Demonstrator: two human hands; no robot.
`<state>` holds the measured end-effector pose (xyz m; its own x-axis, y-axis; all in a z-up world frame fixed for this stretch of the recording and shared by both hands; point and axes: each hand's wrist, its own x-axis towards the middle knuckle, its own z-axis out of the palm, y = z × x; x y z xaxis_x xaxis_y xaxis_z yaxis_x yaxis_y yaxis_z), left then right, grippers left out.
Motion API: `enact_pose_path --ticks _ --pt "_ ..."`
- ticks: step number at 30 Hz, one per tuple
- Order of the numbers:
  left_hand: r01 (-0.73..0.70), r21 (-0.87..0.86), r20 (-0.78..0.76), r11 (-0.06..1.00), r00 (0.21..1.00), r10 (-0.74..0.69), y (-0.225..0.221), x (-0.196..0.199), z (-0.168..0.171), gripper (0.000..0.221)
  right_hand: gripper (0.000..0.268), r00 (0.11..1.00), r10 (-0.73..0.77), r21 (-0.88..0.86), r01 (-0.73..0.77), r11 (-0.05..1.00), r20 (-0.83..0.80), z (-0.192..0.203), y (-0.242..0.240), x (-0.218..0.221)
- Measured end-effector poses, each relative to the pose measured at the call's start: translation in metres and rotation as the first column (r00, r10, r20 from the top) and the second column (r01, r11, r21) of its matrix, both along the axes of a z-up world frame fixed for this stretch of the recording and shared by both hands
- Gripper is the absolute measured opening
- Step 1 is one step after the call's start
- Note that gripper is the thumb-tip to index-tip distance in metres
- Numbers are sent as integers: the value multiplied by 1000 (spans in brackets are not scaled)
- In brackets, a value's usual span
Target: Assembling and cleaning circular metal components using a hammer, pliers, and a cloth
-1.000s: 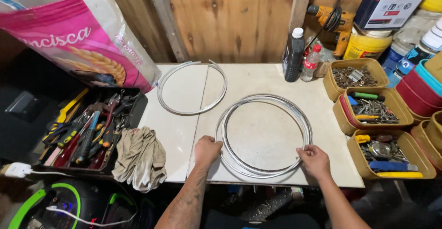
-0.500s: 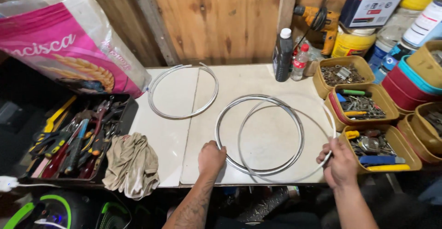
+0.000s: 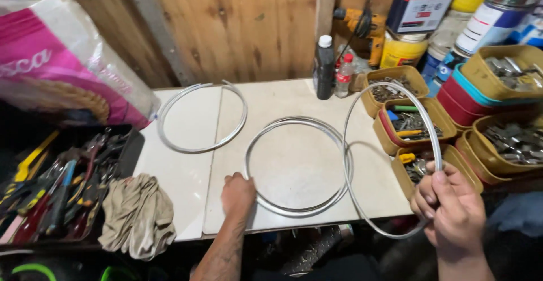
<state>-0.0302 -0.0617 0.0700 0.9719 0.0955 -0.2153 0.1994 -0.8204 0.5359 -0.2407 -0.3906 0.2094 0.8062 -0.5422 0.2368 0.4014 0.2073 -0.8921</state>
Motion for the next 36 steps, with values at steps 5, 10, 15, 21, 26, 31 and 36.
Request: enact_pose_path --ticks 5,10,15,21,26,31,36 --pt "-63 -3 114 998 991 63 11 10 -9 41 17 1000 -15 -5 15 1000 -16 -5 -10 -6" --pt "-187 -814 -12 550 952 306 -28 -9 70 21 18 997 -12 105 19 994 -75 -4 -12 -4" --pt "225 -741 398 633 906 143 -98 -41 77 16 20 990 56 114 -41 993 -131 -18 -11 3" --pt "660 -488 579 571 734 -354 -159 -136 95 34 39 985 16 67 -5 998 -171 -7 18 4" --pt "975 -27 930 220 105 -352 -158 -162 115 36 66 992 26 136 -9 991 -121 -2 21 -14" --pt "842 -84 940 533 244 -237 -147 -105 30 19 18 996 -3 118 14 993 -91 -2 3 -27" --pt "754 149 380 640 553 -741 -58 -103 -35 75 24 996 77 60 -74 995 -50 8 -8 -33"
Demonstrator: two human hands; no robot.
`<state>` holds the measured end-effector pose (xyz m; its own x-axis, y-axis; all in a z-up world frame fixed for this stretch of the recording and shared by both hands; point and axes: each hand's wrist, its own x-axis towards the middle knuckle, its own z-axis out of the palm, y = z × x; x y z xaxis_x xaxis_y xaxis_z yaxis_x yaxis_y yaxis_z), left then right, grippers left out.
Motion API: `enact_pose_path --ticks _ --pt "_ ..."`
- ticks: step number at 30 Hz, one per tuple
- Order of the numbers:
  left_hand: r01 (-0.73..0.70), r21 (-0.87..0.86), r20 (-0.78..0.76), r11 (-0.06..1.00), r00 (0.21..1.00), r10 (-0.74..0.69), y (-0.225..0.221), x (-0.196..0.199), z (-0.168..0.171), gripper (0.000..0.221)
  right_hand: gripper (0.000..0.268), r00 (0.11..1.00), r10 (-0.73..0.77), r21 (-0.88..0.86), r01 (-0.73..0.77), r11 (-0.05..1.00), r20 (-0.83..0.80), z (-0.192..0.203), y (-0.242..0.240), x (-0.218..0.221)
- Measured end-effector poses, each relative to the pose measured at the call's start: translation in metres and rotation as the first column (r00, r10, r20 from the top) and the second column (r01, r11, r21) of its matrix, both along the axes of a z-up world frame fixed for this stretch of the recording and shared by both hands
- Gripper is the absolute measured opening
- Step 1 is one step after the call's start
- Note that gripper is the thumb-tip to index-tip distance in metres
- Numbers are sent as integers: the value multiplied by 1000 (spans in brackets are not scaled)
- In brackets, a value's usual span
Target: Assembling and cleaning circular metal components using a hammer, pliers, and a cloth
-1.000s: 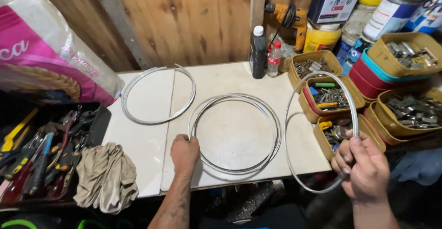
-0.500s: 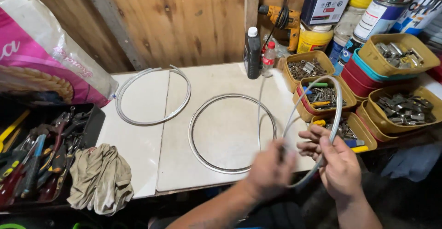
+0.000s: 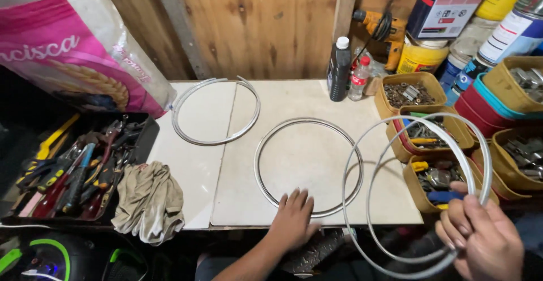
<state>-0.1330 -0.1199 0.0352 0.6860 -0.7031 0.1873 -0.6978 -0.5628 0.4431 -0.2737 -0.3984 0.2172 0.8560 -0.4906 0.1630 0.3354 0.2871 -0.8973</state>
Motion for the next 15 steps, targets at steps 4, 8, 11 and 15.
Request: enact_pose_path --ticks 4,8,11,15 --pt "109 -133 385 985 921 -50 46 -17 -27 40 31 995 102 -25 -101 995 14 3 -12 -1" --pt "45 0 425 999 904 -41 65 -15 -41 20 35 994 70 -82 -77 994 -84 7 -16 5" --pt "121 22 337 992 934 -121 75 -17 -43 20 37 980 200 1 -200 980 0 7 -34 9" --pt "180 71 85 981 979 -186 85 -26 -40 26 41 611 673 166 -780 604 417 32 -42 7"
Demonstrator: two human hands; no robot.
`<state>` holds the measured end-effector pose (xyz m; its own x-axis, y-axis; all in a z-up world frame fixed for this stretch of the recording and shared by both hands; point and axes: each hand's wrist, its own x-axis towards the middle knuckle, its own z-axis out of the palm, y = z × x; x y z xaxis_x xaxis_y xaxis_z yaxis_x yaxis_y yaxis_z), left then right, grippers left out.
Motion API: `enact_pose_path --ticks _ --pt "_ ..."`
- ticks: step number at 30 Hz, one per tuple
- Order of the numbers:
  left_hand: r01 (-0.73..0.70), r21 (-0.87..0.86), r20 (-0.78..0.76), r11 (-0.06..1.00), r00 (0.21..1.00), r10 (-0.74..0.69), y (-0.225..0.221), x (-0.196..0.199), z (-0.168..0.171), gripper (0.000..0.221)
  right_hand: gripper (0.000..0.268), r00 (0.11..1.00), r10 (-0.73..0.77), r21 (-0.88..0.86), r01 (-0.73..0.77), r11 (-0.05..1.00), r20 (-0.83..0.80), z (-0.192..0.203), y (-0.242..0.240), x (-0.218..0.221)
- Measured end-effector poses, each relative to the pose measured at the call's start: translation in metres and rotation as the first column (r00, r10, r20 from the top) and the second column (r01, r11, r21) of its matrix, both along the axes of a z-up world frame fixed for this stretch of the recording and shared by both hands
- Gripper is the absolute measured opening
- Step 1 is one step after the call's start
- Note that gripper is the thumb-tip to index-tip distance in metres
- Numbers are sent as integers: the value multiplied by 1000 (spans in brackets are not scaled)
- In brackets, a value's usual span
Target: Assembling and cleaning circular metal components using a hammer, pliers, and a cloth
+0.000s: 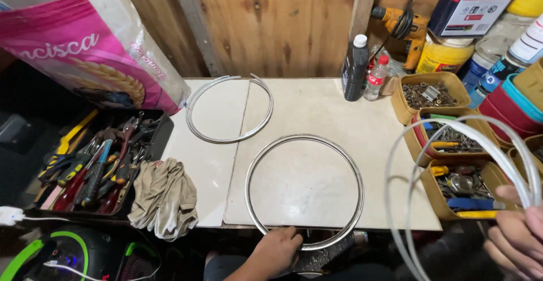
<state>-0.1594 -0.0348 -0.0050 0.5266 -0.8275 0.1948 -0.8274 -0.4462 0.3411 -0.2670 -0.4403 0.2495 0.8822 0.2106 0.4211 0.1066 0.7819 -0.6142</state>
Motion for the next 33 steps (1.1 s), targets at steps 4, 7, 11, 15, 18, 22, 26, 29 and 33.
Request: enact_pose_path --ticks 4,7,11,15,18,22,26,29,33 --pt "0 -14 -61 1000 998 -1 -2 -6 18 32 41 998 -64 -80 64 995 8 1 1 -4" --pt "-7 -1 -105 1000 994 7 -8 -10 24 33 43 999 18 -127 -14 992 31 -9 -19 0" --pt "-5 -47 -146 999 989 -2 -12 -9 24 28 40 941 -321 -231 291 928 -106 0 3 -14" --pt "-19 -65 -156 998 988 9 -15 -6 10 25 37 782 -608 -391 522 758 -134 8 26 -11" --pt "-30 -77 -153 997 988 18 -16 -5 12 23 37 769 -619 -421 514 748 -161 8 24 -6" --pt "-34 -79 -173 996 985 20 -16 -4 12 20 37 733 -642 -509 473 719 -225 5 13 -6" --pt "-35 -75 -169 997 985 22 -16 -4 14 19 37 732 -652 -482 507 714 -196 12 21 -4" --pt "-43 -53 -166 998 986 33 -17 -4 20 19 37 783 -589 -445 462 767 -200 6 13 -5" --pt "-78 -175 -114 981 992 58 -20 -4 40 21 37 751 -614 -464 466 753 -242 3 12 -5"
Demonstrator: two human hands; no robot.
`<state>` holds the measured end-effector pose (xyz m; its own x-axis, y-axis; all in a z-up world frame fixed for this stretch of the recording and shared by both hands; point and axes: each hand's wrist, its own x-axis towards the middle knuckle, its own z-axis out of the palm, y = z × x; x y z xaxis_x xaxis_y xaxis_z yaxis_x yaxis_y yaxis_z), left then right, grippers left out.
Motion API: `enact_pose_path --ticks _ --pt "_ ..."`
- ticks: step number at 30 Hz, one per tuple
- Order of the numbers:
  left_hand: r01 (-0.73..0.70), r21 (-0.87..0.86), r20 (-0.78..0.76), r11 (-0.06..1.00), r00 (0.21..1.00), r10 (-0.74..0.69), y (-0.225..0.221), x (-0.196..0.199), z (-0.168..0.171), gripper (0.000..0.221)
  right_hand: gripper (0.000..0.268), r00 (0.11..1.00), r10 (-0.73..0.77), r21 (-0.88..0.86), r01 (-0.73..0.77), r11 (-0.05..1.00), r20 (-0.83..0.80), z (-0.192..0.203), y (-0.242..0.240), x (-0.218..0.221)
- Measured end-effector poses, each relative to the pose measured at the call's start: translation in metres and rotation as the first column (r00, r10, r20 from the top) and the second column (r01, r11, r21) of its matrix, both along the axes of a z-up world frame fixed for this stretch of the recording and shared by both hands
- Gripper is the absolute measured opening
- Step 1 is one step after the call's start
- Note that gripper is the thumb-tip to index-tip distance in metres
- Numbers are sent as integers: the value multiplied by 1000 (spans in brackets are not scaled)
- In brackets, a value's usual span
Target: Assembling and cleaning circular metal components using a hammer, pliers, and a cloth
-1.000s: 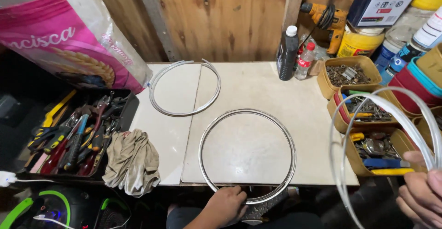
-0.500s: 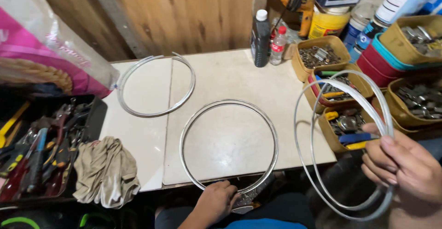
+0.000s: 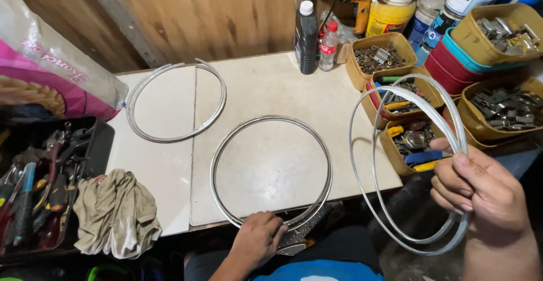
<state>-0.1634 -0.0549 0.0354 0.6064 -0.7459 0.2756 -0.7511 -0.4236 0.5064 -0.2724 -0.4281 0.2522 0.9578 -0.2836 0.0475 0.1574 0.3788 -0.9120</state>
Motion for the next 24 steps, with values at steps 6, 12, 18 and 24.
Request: enact_pose_path --ticks 6,12,18,24 --pt "-163 -416 82 895 973 215 -26 1 76 16 35 999 13 1 -13 1000 31 3 13 5" --pt "-370 -737 -196 565 918 346 -59 -7 137 25 34 999 21 -18 -20 1000 29 -8 17 7" --pt "-568 -710 -426 416 817 389 -68 1 147 23 35 1000 4 -17 -4 1000 17 -11 20 3" --pt "-736 -564 -420 374 646 637 -30 43 161 26 36 994 51 -4 -51 999 92 -15 9 -7"
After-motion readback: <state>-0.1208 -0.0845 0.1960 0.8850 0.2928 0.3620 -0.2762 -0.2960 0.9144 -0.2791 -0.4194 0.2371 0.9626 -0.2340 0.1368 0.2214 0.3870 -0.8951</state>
